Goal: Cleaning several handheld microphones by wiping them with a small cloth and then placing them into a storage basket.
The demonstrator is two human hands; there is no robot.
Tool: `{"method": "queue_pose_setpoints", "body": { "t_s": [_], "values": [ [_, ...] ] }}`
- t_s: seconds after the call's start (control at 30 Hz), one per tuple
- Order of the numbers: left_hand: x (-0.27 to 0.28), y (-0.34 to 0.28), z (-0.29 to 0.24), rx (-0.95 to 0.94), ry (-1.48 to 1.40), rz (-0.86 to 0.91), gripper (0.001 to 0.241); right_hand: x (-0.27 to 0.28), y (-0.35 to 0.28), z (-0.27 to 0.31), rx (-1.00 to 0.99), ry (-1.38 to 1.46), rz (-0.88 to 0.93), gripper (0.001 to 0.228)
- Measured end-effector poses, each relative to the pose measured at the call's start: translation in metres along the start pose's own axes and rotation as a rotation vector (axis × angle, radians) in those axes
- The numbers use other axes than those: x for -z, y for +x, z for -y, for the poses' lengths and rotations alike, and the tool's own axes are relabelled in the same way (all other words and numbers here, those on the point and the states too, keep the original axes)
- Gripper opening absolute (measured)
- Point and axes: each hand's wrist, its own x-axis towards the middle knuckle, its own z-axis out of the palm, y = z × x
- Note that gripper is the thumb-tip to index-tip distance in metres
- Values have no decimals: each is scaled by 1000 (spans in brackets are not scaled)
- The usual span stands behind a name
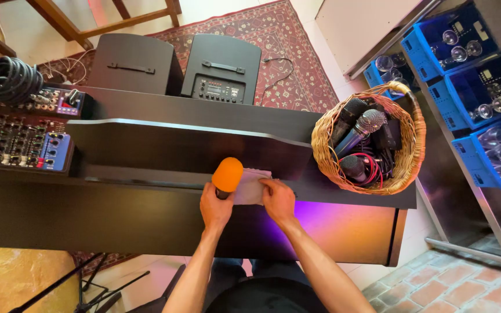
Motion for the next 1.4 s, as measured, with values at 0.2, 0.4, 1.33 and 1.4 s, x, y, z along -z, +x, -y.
{"method": "queue_pose_setpoints", "body": {
  "t_s": [0.2,0.4,1.33,1.4],
  "values": [
    [38,-6,-28,97,-229,166,39,36,0,36,-249,147,39,16],
    [59,-20,-74,-260,-422,259,46,62,-13,51,-274,460,60,22],
    [-51,-84,-257,-608,-608,721,28,332,-5,62,-324,392,-388,40],
    [-72,-87,-272,-533,-694,746,30,350,5,48,-335,358,-396,41]
  ]
}}
